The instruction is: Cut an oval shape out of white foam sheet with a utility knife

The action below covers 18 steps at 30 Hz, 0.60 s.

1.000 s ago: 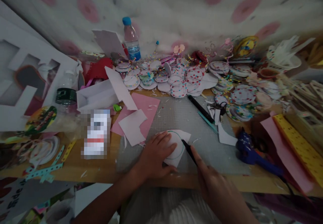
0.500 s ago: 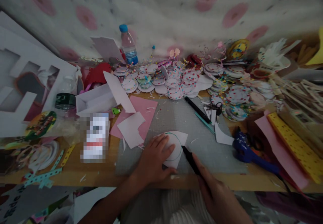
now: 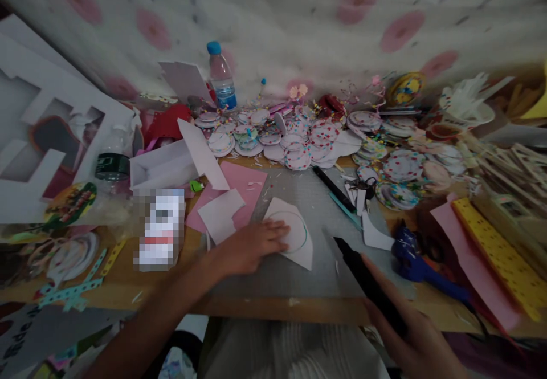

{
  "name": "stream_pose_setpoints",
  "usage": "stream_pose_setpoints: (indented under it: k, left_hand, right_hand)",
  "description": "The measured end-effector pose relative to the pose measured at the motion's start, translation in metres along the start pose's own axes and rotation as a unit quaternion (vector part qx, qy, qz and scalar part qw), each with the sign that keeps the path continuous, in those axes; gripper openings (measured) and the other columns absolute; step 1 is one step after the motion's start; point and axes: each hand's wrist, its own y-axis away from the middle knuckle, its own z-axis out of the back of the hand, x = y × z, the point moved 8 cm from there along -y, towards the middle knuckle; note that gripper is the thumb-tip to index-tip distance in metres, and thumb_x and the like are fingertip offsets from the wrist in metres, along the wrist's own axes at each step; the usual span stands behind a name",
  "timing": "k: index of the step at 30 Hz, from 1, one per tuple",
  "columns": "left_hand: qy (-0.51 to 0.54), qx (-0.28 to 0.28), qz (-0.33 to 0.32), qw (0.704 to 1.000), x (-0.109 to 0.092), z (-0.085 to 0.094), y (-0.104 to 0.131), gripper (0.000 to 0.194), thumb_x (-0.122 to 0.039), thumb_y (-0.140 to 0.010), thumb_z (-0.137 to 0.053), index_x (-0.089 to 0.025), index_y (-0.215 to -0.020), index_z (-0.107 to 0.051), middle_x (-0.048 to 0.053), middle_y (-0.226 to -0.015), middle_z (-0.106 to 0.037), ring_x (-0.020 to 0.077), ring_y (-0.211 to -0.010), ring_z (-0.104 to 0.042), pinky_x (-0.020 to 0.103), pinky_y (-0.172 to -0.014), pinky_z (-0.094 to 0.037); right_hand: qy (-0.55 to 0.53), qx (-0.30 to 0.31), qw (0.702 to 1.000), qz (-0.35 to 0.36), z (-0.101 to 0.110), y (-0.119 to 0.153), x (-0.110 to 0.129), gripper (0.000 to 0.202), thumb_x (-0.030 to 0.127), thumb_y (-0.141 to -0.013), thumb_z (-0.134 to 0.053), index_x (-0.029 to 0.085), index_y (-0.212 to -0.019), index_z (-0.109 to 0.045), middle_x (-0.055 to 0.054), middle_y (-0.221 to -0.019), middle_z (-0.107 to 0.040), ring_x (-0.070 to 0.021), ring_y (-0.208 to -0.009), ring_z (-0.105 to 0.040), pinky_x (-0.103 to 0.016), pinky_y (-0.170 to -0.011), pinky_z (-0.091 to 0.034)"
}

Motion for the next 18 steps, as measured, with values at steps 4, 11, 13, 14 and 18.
stream_pose_setpoints:
  k: [4,11,13,14,18]
  left_hand:
    - [-0.078,-0.073,0.108,0.988,0.022,0.019,0.001,0.058,-0.016,-0.084,-0.053,-0.02,-0.14,-0.042,0.012,-0.154,-0.033,0.0242,-0.144,-0.027,0.05,-0.117,-0.025]
    - [-0.085,-0.124,0.262,0.953,0.046,0.001,-0.008,0.119,-0.085,-0.065,-0.049,-0.005,-0.149,-0.021,0.024,-0.156,-0.02,0.0346,-0.146,-0.015,0.055,-0.117,-0.011]
    - [-0.081,-0.134,0.278,0.948,0.048,-0.005,-0.008,0.12,-0.087,-0.066,-0.046,-0.005,-0.149,-0.019,0.023,-0.156,-0.02,0.0345,-0.146,-0.015,0.056,-0.117,-0.009]
    - [-0.081,-0.135,0.274,0.949,0.046,-0.007,-0.008,0.119,-0.086,-0.066,-0.045,-0.006,-0.15,-0.018,0.022,-0.157,-0.02,0.0338,-0.146,-0.014,0.056,-0.117,-0.008]
    - [-0.083,-0.13,0.245,0.957,0.036,-0.013,-0.007,0.116,-0.085,-0.069,-0.044,-0.008,-0.15,-0.017,0.019,-0.158,-0.018,0.032,-0.147,-0.012,0.055,-0.117,-0.004]
  right_hand:
    - [0.002,0.018,0.999,0.039,-0.007,-0.005,0.013,0.059,0.022,-0.097,-0.039,0.024,-0.153,-0.019,-0.011,-0.145,-0.048,-0.0229,-0.131,-0.044,-0.039,-0.102,-0.043]
    - [-0.011,0.086,0.993,0.081,-0.025,-0.029,0.047,0.06,0.017,-0.097,-0.033,0.025,-0.154,-0.014,-0.008,-0.146,-0.046,-0.0178,-0.131,-0.045,-0.035,-0.103,-0.044]
    - [-0.012,0.101,0.991,0.086,-0.029,-0.039,0.056,0.061,0.018,-0.097,-0.033,0.027,-0.154,-0.013,-0.007,-0.144,-0.049,-0.0186,-0.127,-0.05,-0.036,-0.098,-0.049]
    - [-0.011,0.111,0.99,0.086,-0.032,-0.043,0.06,0.061,0.018,-0.097,-0.032,0.028,-0.154,-0.012,-0.007,-0.143,-0.051,-0.0192,-0.125,-0.054,-0.036,-0.096,-0.051]
    - [0.001,0.151,0.986,0.076,-0.041,-0.058,0.066,0.063,0.016,-0.096,-0.03,0.027,-0.155,-0.01,-0.011,-0.132,-0.061,-0.0226,-0.111,-0.065,-0.039,-0.087,-0.055]
